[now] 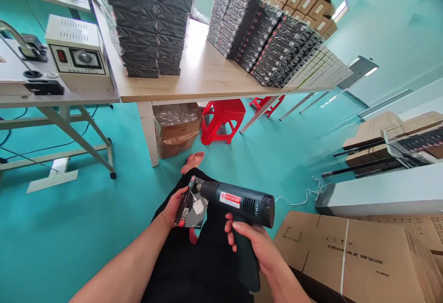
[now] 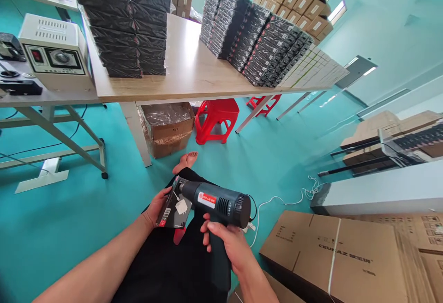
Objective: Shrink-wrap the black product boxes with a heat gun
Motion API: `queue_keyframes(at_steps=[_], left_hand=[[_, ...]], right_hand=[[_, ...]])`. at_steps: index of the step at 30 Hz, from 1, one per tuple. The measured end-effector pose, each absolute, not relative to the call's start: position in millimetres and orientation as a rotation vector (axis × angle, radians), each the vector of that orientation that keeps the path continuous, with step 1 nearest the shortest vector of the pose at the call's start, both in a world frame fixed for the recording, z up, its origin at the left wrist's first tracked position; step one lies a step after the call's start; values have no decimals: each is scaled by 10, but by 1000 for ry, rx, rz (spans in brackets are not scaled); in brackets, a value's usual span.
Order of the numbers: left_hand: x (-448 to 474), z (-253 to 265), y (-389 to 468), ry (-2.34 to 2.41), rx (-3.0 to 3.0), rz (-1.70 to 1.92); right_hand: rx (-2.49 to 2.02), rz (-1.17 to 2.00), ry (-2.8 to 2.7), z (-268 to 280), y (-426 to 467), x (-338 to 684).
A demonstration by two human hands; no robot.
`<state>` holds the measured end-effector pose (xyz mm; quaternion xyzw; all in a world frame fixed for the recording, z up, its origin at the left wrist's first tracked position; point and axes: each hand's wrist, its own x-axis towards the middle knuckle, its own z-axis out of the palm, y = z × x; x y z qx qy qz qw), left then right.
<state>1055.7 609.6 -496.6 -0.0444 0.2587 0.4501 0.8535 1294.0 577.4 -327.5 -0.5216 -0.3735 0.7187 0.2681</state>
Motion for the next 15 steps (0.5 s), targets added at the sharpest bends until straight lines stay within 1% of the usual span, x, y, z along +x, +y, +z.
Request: queue_keyframes(at_steps=[3, 6, 10, 13, 15], left_hand=[[10557, -4937, 6093, 549, -87, 962], [10535, -4943, 6097, 521, -106, 1026], [10494, -4991, 6096, 500, -148, 1071], [10478, -5020, 6095, 456, -152, 1051], [10483, -5032, 6098, 459, -145, 1019]], right_hand=[[-1360, 2148, -1283, -3167, 5790, 12945], [-1380, 2134, -1353, -3132, 5740, 13015], [-1424, 1962, -823, -3262, 5706, 13162], [-1354, 1955, -402, -3402, 5705, 13301], [-1315, 1954, -254, -3469, 5698, 13372]])
